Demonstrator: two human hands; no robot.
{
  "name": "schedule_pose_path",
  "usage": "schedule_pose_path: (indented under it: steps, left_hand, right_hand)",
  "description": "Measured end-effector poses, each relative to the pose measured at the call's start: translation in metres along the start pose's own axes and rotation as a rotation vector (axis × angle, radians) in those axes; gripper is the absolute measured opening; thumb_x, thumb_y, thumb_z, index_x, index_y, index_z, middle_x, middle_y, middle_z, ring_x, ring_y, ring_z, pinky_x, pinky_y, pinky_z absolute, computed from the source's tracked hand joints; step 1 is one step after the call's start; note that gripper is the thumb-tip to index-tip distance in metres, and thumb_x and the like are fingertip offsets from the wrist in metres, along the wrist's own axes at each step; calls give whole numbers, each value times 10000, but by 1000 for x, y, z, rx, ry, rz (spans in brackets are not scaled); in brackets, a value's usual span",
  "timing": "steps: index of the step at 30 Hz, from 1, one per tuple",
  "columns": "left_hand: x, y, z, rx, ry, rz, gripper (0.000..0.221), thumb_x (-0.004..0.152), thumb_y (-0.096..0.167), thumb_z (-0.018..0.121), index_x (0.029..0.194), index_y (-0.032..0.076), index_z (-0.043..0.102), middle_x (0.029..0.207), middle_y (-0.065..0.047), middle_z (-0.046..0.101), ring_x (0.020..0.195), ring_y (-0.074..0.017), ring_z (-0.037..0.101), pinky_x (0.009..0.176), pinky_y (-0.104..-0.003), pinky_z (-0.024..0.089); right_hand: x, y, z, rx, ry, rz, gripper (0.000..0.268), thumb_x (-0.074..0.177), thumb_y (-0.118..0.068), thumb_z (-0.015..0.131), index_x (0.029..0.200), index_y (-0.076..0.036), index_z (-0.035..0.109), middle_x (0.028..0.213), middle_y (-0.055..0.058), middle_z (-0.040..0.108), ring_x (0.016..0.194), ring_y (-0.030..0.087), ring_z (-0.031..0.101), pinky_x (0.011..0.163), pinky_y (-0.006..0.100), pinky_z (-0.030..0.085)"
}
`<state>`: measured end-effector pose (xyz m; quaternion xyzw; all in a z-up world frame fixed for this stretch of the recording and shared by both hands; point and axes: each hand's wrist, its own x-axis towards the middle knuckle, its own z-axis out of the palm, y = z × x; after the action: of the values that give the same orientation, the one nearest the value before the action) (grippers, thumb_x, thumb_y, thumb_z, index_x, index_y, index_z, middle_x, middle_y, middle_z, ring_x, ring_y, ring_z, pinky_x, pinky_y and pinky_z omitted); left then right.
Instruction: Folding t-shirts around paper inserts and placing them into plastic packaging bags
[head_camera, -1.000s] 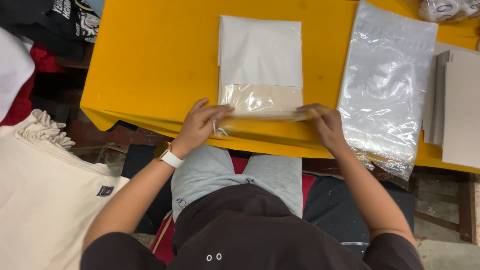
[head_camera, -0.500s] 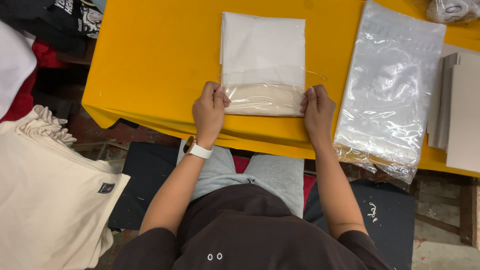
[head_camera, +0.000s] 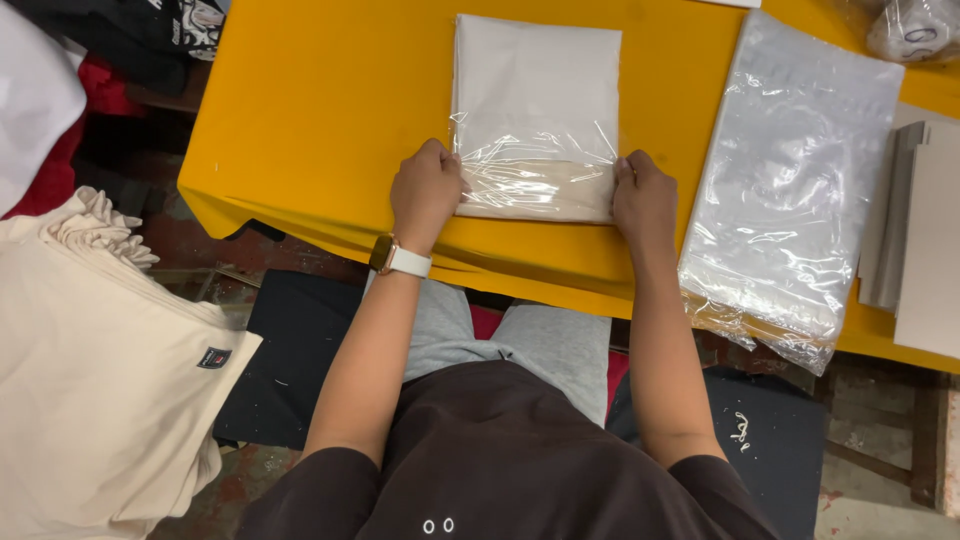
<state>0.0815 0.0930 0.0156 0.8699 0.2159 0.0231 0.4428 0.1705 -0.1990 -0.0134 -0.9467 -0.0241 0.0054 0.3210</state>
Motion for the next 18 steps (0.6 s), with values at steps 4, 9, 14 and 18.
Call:
schedule_pose_path:
  steps: [4, 9, 14, 18]
  left_hand:
    - [10, -4, -4, -85, -77, -45, 78, 905, 182, 566, 888, 136, 627, 616, 18, 710, 552, -163, 742, 562, -313, 567]
    - [27, -11, -2, -195, -98, -81, 125, 810, 106, 633, 896, 65, 552, 634, -98, 706, 521, -265, 730, 447, -341, 576]
    - [-2, 12, -9, 51, 122, -30, 400, 911, 129, 651, 1220, 3, 432, 902, -223, 697, 770, -419, 724, 714, -560, 570]
    - [-13, 17, -21, 172, 493, 277, 367, 937, 177, 706, 1187, -4, 508, 1035, -232, 606, 979, -497, 650, 766, -610, 536]
  right_hand:
    - [12, 3, 0, -2, 21, 1, 249, 1054, -186, 532, 908, -63, 691, 611, 139, 639, 545, 249, 652, 512, 363, 515]
    - [14, -10, -8, -189, -14, -16, 229, 947, -280, 611, 820, -131, 730, 632, 159, 645, 668, 409, 701, 544, 473, 519]
    - [-6, -37, -32, -239, 76, -52, 360, 914, -383, 719, 816, -38, 695, 711, 255, 672, 793, 517, 691, 691, 552, 533]
    - [-12, -26, -31, -77, 113, 27, 489, 1041, -478, 596, 858, -34, 687, 767, 240, 680, 874, 503, 687, 759, 538, 509]
